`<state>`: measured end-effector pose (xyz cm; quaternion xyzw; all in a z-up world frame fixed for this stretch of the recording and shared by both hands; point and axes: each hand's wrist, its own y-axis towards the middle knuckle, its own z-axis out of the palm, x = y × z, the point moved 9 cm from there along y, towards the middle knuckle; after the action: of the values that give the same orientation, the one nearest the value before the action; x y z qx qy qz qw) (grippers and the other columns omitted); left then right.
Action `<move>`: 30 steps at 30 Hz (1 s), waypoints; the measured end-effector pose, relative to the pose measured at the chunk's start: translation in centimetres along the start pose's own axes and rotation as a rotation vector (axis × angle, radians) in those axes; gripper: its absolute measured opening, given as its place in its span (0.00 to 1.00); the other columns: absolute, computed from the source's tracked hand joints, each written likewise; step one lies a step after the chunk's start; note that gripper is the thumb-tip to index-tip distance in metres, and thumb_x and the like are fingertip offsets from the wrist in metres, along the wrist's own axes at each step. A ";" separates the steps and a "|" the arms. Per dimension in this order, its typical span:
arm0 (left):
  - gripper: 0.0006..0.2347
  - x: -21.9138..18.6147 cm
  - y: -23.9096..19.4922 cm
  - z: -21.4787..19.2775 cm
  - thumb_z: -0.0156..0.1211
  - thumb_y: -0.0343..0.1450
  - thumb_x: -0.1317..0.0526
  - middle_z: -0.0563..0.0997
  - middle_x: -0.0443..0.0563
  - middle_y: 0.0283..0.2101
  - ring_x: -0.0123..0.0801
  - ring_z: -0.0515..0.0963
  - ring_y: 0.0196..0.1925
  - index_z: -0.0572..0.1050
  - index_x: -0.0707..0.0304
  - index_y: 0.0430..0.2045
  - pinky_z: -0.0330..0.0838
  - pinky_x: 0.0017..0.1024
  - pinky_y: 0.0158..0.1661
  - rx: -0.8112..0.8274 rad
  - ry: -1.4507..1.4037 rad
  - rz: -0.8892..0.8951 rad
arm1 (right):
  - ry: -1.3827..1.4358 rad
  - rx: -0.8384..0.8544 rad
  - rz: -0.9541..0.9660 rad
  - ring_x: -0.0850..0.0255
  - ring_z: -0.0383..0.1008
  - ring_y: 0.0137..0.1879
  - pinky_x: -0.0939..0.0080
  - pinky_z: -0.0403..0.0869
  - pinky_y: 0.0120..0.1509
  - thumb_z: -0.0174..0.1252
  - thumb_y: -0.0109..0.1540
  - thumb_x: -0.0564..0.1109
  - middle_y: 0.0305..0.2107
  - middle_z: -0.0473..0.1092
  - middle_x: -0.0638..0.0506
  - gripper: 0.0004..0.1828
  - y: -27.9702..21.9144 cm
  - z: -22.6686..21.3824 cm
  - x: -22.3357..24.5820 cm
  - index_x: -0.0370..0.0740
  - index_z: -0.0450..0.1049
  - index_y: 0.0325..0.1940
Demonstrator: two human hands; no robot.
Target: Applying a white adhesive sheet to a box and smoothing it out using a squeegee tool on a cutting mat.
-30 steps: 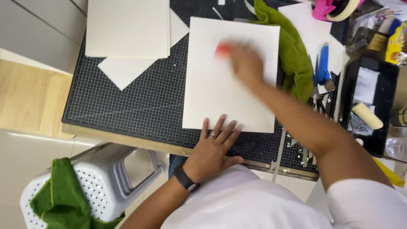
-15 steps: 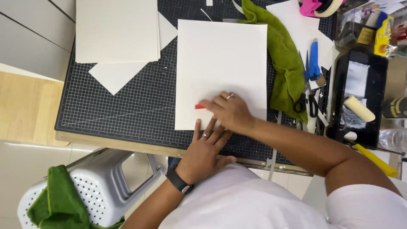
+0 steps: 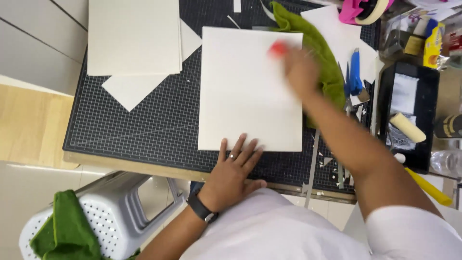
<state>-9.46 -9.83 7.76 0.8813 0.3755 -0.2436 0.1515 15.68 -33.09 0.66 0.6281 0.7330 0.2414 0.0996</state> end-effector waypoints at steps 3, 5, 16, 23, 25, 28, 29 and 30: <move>0.35 0.5 0.3 0.1 0.46 0.74 0.37 0.57 0.55 0.76 0.50 0.45 0.79 0.56 0.59 0.72 0.36 0.64 0.70 0.041 -0.019 -0.030 | -0.186 -0.081 0.235 0.46 0.74 0.44 0.42 0.75 0.35 0.64 0.58 0.38 0.43 0.75 0.50 0.24 6.5 -2.0 -8.9 0.52 0.74 0.57; 0.31 1.0 1.7 -1.4 0.48 0.75 0.41 0.64 0.59 0.72 0.52 0.57 0.75 0.60 0.62 0.69 0.49 0.60 0.65 -0.041 0.017 -0.041 | -0.035 -0.166 0.176 0.47 0.75 0.51 0.46 0.73 0.48 0.61 0.61 0.37 0.48 0.76 0.49 0.23 5.9 -2.2 -3.6 0.49 0.75 0.60; 0.34 6.5 4.8 0.3 0.44 0.80 0.38 0.44 0.53 0.80 0.52 0.41 0.82 0.45 0.56 0.77 0.43 0.61 0.76 -0.231 0.334 -0.039 | -0.185 -0.054 0.345 0.49 0.75 0.46 0.47 0.76 0.38 0.64 0.62 0.43 0.43 0.74 0.49 0.29 5.9 4.5 -3.6 0.49 0.68 0.68; 0.33 5.9 5.2 1.0 0.34 0.78 0.36 0.47 0.56 0.79 0.58 0.44 0.80 0.52 0.55 0.75 0.44 0.63 0.73 -0.186 0.455 -0.040 | -0.044 0.071 0.133 0.47 0.75 0.44 0.44 0.71 0.31 0.48 0.66 0.42 0.45 0.74 0.48 0.25 6.6 6.4 13.3 0.49 0.64 0.68; 0.33 6.1 5.5 0.9 0.33 0.78 0.35 0.45 0.54 0.79 0.57 0.44 0.80 0.49 0.53 0.76 0.44 0.62 0.73 -0.171 0.495 -0.058 | -0.094 0.079 0.117 0.47 0.75 0.41 0.43 0.70 0.29 0.49 0.66 0.42 0.41 0.74 0.48 0.25 7.0 6.7 8.1 0.49 0.63 0.68; 0.35 6.3 5.5 1.6 0.32 0.79 0.32 0.39 0.55 0.80 0.58 0.39 0.80 0.41 0.53 0.77 0.41 0.62 0.75 -0.098 0.543 -0.059 | -0.350 -0.022 0.498 0.55 0.78 0.46 0.53 0.77 0.36 0.61 0.63 0.50 0.48 0.74 0.53 0.24 6.3 6.3 -3.7 0.57 0.71 0.65; 0.35 6.3 5.6 1.6 0.32 0.79 0.32 0.39 0.55 0.80 0.58 0.38 0.80 0.40 0.53 0.77 0.41 0.62 0.75 -0.092 0.535 -0.057 | -0.300 -0.059 0.551 0.53 0.78 0.43 0.49 0.75 0.33 0.62 0.61 0.46 0.44 0.74 0.53 0.24 6.4 6.4 -4.2 0.58 0.73 0.62; 0.35 6.2 5.6 1.6 0.32 0.79 0.32 0.38 0.56 0.79 0.58 0.37 0.81 0.40 0.52 0.77 0.41 0.63 0.75 -0.087 0.527 -0.056 | -0.250 -0.096 0.603 0.51 0.78 0.40 0.46 0.74 0.31 0.64 0.58 0.43 0.41 0.75 0.52 0.24 6.6 6.5 -4.8 0.59 0.75 0.59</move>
<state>-2.06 -10.66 3.54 0.8963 0.4363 0.0062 0.0793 25.23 -35.65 -2.52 0.8361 0.4841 0.2155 0.1422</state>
